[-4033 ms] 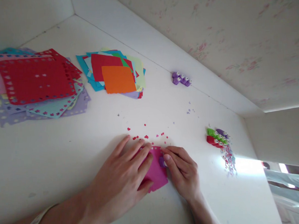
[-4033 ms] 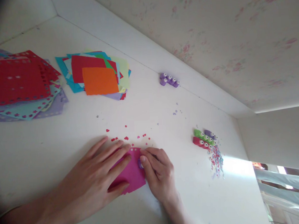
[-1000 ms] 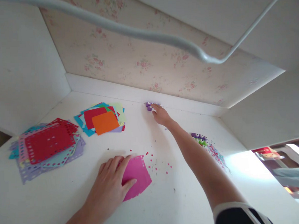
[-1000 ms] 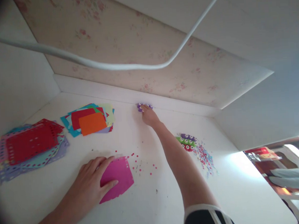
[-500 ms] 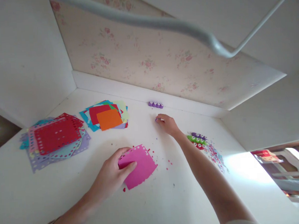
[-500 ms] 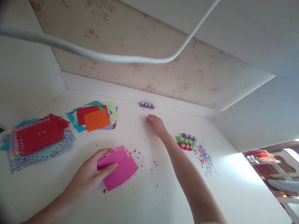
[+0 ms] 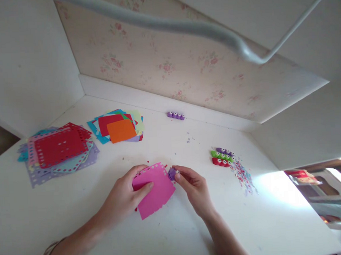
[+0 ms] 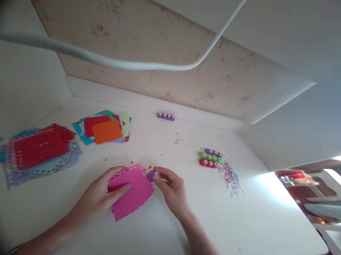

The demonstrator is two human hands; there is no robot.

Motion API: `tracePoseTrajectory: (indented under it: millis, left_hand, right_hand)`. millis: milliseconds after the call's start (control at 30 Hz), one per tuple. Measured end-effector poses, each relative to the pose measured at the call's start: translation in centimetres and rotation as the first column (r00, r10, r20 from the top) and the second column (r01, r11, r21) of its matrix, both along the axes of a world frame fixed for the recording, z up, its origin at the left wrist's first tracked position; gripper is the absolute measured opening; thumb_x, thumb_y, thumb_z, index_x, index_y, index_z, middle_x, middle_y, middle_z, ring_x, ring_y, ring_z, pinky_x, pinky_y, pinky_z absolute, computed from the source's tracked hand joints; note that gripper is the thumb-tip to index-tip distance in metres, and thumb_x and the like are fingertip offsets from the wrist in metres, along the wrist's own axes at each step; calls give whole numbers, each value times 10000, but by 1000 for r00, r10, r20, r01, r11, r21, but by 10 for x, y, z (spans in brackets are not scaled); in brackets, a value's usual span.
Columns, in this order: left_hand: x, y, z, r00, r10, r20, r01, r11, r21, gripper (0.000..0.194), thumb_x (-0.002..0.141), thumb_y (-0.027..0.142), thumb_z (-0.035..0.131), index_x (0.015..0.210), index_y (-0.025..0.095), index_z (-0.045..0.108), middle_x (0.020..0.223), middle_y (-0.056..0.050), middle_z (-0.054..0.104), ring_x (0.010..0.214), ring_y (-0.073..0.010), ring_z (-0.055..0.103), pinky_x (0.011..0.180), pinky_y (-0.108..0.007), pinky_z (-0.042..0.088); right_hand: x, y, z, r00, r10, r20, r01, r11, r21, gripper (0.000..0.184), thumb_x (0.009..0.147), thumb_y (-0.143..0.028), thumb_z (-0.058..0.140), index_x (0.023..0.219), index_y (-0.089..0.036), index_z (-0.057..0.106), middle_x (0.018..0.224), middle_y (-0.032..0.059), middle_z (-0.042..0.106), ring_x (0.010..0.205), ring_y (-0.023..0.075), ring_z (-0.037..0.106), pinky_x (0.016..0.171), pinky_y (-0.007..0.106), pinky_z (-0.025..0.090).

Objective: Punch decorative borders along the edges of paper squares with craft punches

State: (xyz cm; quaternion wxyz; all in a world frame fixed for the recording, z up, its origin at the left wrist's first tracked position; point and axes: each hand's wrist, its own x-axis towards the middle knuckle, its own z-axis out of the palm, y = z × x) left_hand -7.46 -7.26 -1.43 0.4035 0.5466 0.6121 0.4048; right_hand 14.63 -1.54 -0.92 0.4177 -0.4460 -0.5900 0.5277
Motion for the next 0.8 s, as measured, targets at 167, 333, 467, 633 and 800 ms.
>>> tracePoseTrajectory:
  millis: [167, 333, 467, 633, 800]
  left_hand:
    - [1, 0, -1, 1000, 7, 17, -6, 999, -48, 403, 862, 397, 618, 1214, 212, 549, 1165, -46, 689, 1004, -217, 683, 840, -307, 566]
    - [0, 1, -3, 999, 5, 35, -2, 997, -80, 422, 861, 420, 621, 1226, 226, 539, 1161, -38, 683, 990, -211, 679, 831, -301, 559]
    - [1, 2, -2, 1000, 0, 29, 3, 995, -97, 421, 859, 423, 623, 1220, 224, 541, 1169, -43, 678, 1009, -219, 670, 850, -313, 549]
    - [2, 1, -1, 999, -5, 37, 9, 994, -108, 416, 854, 413, 625, 1212, 219, 544, 1165, -46, 681, 1009, -221, 669, 850, -320, 547]
    - [2, 2, -2, 1000, -8, 13, 9, 995, -99, 406, 854, 400, 622, 1210, 223, 545, 1172, -34, 681, 1024, -212, 665, 869, -312, 539]
  right_hand:
    - [-1, 3, -3, 999, -39, -3, 39, 997, -74, 253, 820, -374, 731, 1028, -229, 731, 1035, 74, 756, 924, 206, 715, 827, 353, 591]
    - [-2, 2, -2, 999, -29, -34, 26, 996, -85, 221, 807, -339, 748, 1007, -245, 739, 1056, 56, 753, 964, 199, 709, 869, 335, 579]
    - [-4, 1, -1, 998, -56, -32, 54, 997, -52, 188, 786, -307, 765, 964, -248, 748, 1059, 45, 749, 948, 194, 713, 849, 321, 592]
    - [-4, 0, -2, 999, -42, -18, 42, 999, -25, 175, 788, -288, 761, 958, -247, 748, 1051, 44, 745, 946, 196, 712, 839, 321, 603]
    - [-2, -2, -7, 1000, -5, 10, 4, 999, 37, 165, 809, -259, 744, 974, -256, 739, 1099, 41, 720, 988, 192, 693, 854, 318, 607]
